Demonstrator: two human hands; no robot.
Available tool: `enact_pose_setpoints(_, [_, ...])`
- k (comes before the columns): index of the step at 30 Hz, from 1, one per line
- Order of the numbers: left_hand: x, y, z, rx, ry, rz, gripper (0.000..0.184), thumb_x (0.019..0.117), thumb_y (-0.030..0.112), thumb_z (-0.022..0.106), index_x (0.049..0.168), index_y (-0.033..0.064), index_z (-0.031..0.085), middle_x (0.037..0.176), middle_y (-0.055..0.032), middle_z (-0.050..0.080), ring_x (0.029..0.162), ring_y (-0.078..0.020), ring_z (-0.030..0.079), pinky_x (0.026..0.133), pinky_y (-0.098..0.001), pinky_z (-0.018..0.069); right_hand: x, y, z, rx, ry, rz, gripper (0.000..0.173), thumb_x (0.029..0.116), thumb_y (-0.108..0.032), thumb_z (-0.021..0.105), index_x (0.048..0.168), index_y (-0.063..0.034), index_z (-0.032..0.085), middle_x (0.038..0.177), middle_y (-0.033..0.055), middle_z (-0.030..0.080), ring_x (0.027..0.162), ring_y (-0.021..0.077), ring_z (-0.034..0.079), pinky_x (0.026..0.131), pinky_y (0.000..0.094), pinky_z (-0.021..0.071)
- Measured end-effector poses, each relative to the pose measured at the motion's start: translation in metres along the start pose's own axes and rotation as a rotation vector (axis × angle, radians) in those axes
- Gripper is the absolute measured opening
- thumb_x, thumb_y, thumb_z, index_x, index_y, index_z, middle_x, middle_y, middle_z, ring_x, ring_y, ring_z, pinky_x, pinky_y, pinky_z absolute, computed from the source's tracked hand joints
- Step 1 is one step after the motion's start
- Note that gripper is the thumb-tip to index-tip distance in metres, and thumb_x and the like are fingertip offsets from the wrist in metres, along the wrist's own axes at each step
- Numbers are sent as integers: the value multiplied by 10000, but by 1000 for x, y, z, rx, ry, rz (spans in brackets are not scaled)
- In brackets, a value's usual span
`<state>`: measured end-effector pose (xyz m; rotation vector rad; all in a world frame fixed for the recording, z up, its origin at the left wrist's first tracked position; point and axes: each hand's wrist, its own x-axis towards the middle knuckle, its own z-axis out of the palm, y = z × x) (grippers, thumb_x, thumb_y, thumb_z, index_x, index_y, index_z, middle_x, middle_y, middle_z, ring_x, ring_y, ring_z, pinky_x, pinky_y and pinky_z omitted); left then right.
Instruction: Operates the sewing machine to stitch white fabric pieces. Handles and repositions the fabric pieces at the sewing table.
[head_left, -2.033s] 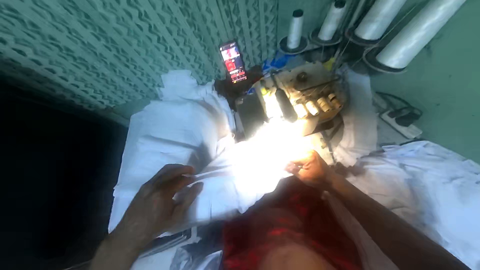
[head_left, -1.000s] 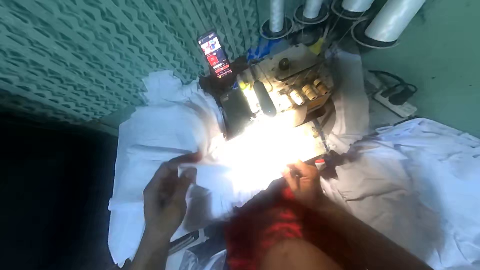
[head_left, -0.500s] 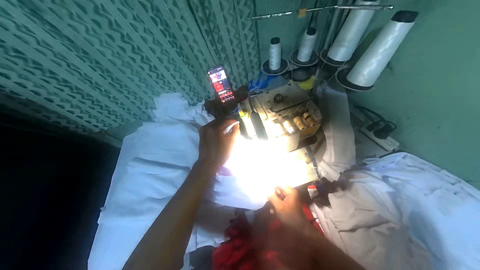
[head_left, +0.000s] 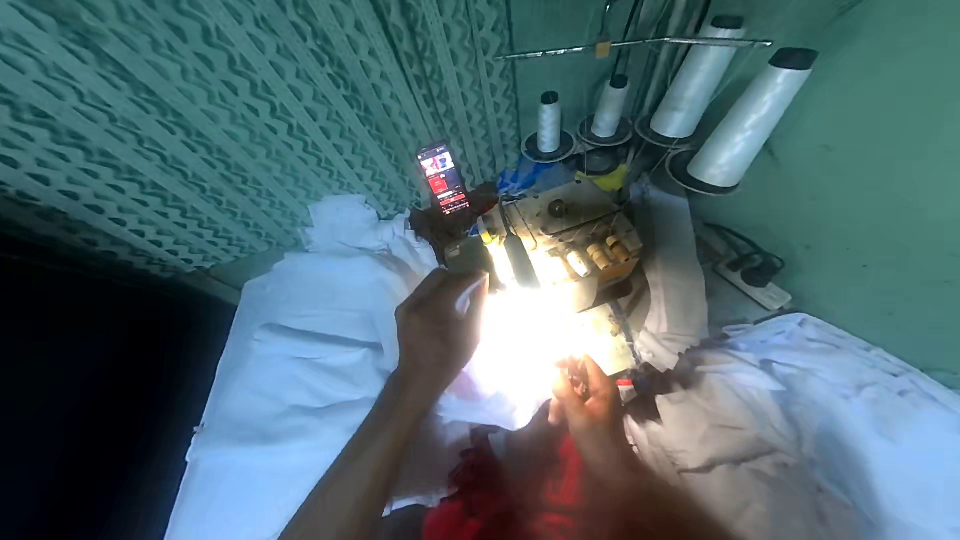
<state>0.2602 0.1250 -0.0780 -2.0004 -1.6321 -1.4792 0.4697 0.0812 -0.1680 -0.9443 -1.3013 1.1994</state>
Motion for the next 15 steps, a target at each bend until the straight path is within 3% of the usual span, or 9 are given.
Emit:
enact_pose_setpoints(3, [-17, 10, -23, -282, -83, -97, 134, 944, 176, 708, 1023, 85, 765, 883, 39, 688, 719, -21, 623, 608, -194, 539, 18, -30, 11, 28, -142, -49, 348, 983, -261, 680, 1194, 10, 629, 866, 9, 715, 536, 58, 616, 464, 235, 558])
enact_pose_setpoints(5, [-22, 16, -45, -465, -196, -190, 165, 935, 157, 740, 1073, 66, 729, 921, 10, 720, 771, -87, 674, 677, -255, 596, 31, -48, 18, -4, -340, -37, 276, 967, -266, 717, 1109, -30, 717, 794, -28, 692, 529, 11, 557, 474, 191, 497])
enact_pose_setpoints(6, [-25, 16, -60, -520, -303, -229, 228, 933, 171, 748, 1132, 69, 701, 934, 11, 713, 787, -96, 669, 699, -263, 590, 36, -54, 21, -29, -435, -43, 216, 974, -258, 708, 1046, -57, 739, 713, -51, 647, 515, -11, 507, 477, 173, 447])
enact_pose_setpoints(8, [-31, 8, -97, -534, -609, -253, 299, 942, 267, 747, 1200, 130, 686, 1005, 51, 714, 882, -53, 674, 783, -253, 587, 46, -68, 25, -63, -587, -104, 170, 1000, -226, 662, 1021, -67, 718, 704, -64, 600, 539, -33, 461, 501, 146, 405])
enact_pose_setpoints(9, [-34, 1, -116, -499, -767, -266, 271, 930, 330, 753, 1156, 183, 721, 1016, 92, 732, 908, -7, 684, 805, -233, 596, 51, -76, 27, -59, -651, -129, 177, 1013, -224, 648, 1022, -57, 706, 728, -51, 610, 551, -30, 481, 507, 145, 423])
enact_pose_setpoints(11, [-36, -14, -149, -319, -1011, -352, 223, 882, 422, 771, 976, 221, 762, 820, 130, 709, 718, 30, 646, 647, -217, 568, 59, -97, 39, -128, -781, -171, 228, 1035, -258, 617, 1039, -44, 694, 789, -17, 637, 612, -1, 547, 562, 176, 481])
enact_pose_setpoints(13, [-24, -24, -178, 83, -997, -364, 292, 889, 432, 739, 945, 146, 757, 712, -10, 676, 614, -156, 640, 557, -407, 553, 64, -116, 65, -206, -836, -249, 258, 1043, -277, 594, 1034, -33, 677, 797, 18, 633, 687, 58, 575, 651, 253, 493])
enact_pose_setpoints(14, [-7, -25, -193, 339, -931, -355, 320, 942, 356, 695, 1069, 68, 754, 808, -168, 701, 716, -339, 681, 636, -574, 556, 63, -123, 83, -208, -811, -295, 258, 1040, -266, 591, 1034, -24, 679, 788, 34, 637, 701, 85, 587, 669, 285, 499])
enact_pose_setpoints(15, [20, -16, -203, 574, -901, -496, 352, 1045, 263, 591, 1279, 15, 681, 1094, -316, 691, 1034, -512, 662, 881, -720, 474, 62, -129, 102, -165, -761, -327, 253, 1039, -247, 596, 1028, -12, 687, 767, 42, 638, 685, 99, 595, 653, 294, 510])
